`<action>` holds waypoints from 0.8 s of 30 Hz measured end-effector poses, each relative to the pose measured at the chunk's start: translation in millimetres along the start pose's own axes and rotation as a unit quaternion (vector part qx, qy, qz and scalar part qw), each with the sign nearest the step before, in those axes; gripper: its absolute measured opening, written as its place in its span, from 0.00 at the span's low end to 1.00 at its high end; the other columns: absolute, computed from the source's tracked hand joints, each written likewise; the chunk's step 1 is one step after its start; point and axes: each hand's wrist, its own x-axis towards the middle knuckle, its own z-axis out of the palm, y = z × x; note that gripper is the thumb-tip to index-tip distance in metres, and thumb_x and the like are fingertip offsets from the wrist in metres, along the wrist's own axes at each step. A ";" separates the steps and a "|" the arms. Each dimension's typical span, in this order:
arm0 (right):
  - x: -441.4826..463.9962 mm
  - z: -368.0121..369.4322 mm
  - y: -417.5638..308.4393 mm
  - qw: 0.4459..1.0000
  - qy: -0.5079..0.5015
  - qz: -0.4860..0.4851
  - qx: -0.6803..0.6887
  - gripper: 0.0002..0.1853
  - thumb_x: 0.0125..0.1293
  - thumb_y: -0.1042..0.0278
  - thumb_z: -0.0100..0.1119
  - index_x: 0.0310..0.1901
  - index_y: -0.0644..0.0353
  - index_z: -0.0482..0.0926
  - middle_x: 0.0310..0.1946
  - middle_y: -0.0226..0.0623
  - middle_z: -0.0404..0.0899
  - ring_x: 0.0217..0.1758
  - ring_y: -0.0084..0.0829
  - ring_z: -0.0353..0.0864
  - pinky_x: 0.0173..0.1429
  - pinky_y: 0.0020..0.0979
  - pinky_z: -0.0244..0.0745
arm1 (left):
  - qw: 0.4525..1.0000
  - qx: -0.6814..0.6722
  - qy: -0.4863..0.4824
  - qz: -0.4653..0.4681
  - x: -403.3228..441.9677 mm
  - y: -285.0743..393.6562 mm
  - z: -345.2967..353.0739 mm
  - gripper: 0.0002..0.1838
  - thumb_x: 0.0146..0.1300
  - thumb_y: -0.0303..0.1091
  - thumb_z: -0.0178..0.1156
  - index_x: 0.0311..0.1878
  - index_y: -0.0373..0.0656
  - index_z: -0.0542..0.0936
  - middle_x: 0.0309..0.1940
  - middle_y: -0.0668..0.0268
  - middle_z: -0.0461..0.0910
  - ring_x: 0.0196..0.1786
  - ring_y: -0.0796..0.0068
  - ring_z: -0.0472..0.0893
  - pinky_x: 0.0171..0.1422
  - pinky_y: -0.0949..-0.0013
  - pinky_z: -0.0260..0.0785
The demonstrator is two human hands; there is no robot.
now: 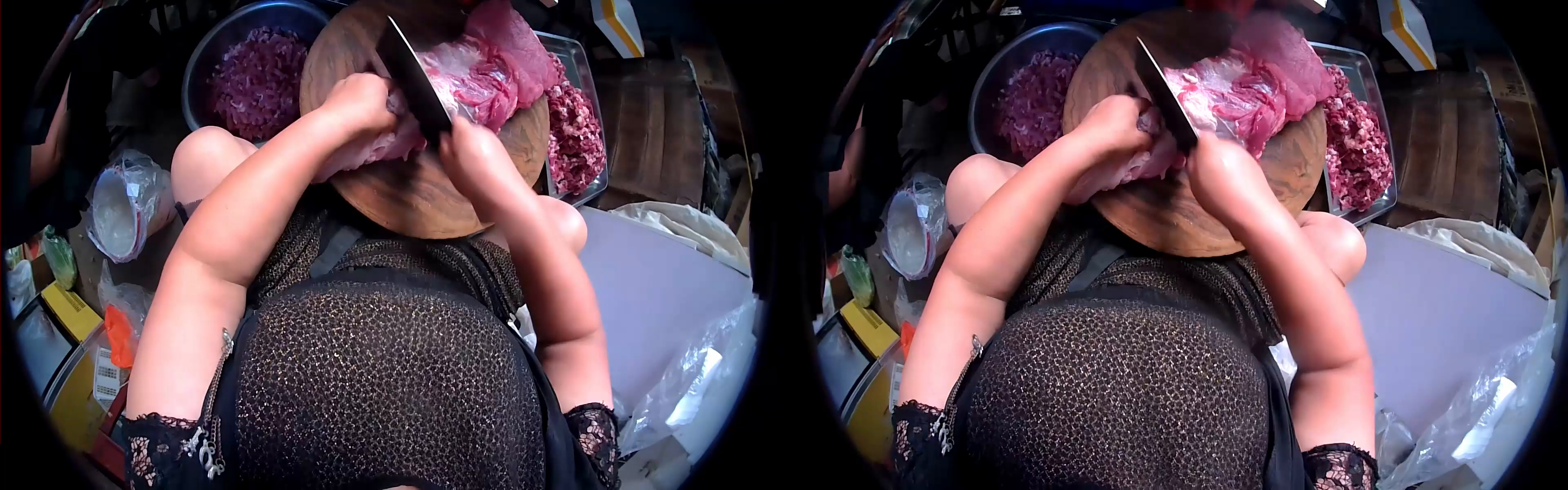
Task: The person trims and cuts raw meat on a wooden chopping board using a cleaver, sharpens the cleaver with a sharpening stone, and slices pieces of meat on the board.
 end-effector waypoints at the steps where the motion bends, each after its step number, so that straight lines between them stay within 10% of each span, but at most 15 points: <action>1: 15.2 0.9 -2.8 1.000 -0.010 0.000 0.007 0.12 0.66 0.69 0.46 0.36 0.70 0.76 0.30 0.61 0.80 0.36 0.59 0.82 0.43 0.53 0.76 | 0.999 -0.042 -0.008 -0.008 -0.9 4.9 -2.7 0.20 0.46 0.38 0.66 0.44 0.44 0.83 0.43 0.49 0.82 0.51 0.49 0.80 0.56 0.54 0.73; 5: 72.4 25.7 0.1 0.999 0.041 0.030 0.014 0.13 0.62 0.69 0.49 0.35 0.70 0.81 0.31 0.61 0.81 0.40 0.55 0.84 0.45 0.49 0.77 | 0.998 0.009 0.044 0.033 -17.2 9.9 5.2 0.16 0.50 0.38 0.65 0.43 0.46 0.82 0.42 0.51 0.81 0.49 0.48 0.80 0.53 0.54 0.73; 11: 12.2 -39.2 -8.8 0.974 -0.175 0.128 0.059 0.10 0.68 0.69 0.49 0.41 0.67 0.75 0.25 0.51 0.80 0.30 0.45 0.84 0.33 0.45 0.77 | 0.985 0.055 0.163 0.026 -24.6 -20.1 -1.3 0.11 0.53 0.36 0.64 0.41 0.46 0.81 0.40 0.54 0.80 0.47 0.51 0.80 0.51 0.55 0.73; 15: -64.8 -1.0 33.1 1.000 -0.021 0.016 -0.013 0.09 0.67 0.67 0.51 0.38 0.66 0.74 0.27 0.57 0.79 0.33 0.58 0.80 0.38 0.53 0.73 | 0.986 0.035 0.160 0.016 -31.5 -12.1 -5.9 0.13 0.52 0.31 0.65 0.43 0.47 0.81 0.41 0.55 0.83 0.49 0.53 0.81 0.53 0.57 0.73; 22: 10.7 40.7 19.0 0.996 0.038 0.070 0.030 0.13 0.66 0.69 0.46 0.40 0.66 0.79 0.35 0.58 0.82 0.42 0.55 0.83 0.47 0.50 0.76 | 0.935 -0.337 -0.105 -0.022 -74.3 65.2 -22.7 0.09 0.58 0.34 0.70 0.34 0.43 0.79 0.29 0.70 0.81 0.34 0.83 0.77 0.37 0.71 0.73; 24: 21.5 17.0 9.1 0.994 0.002 0.097 0.046 0.13 0.65 0.69 0.47 0.40 0.67 0.81 0.34 0.58 0.82 0.40 0.55 0.83 0.45 0.49 0.77 | 0.967 -0.210 -0.066 0.128 -74.0 64.4 3.4 0.10 0.54 0.31 0.71 0.36 0.43 0.80 0.30 0.69 0.81 0.34 0.81 0.77 0.38 0.70 0.73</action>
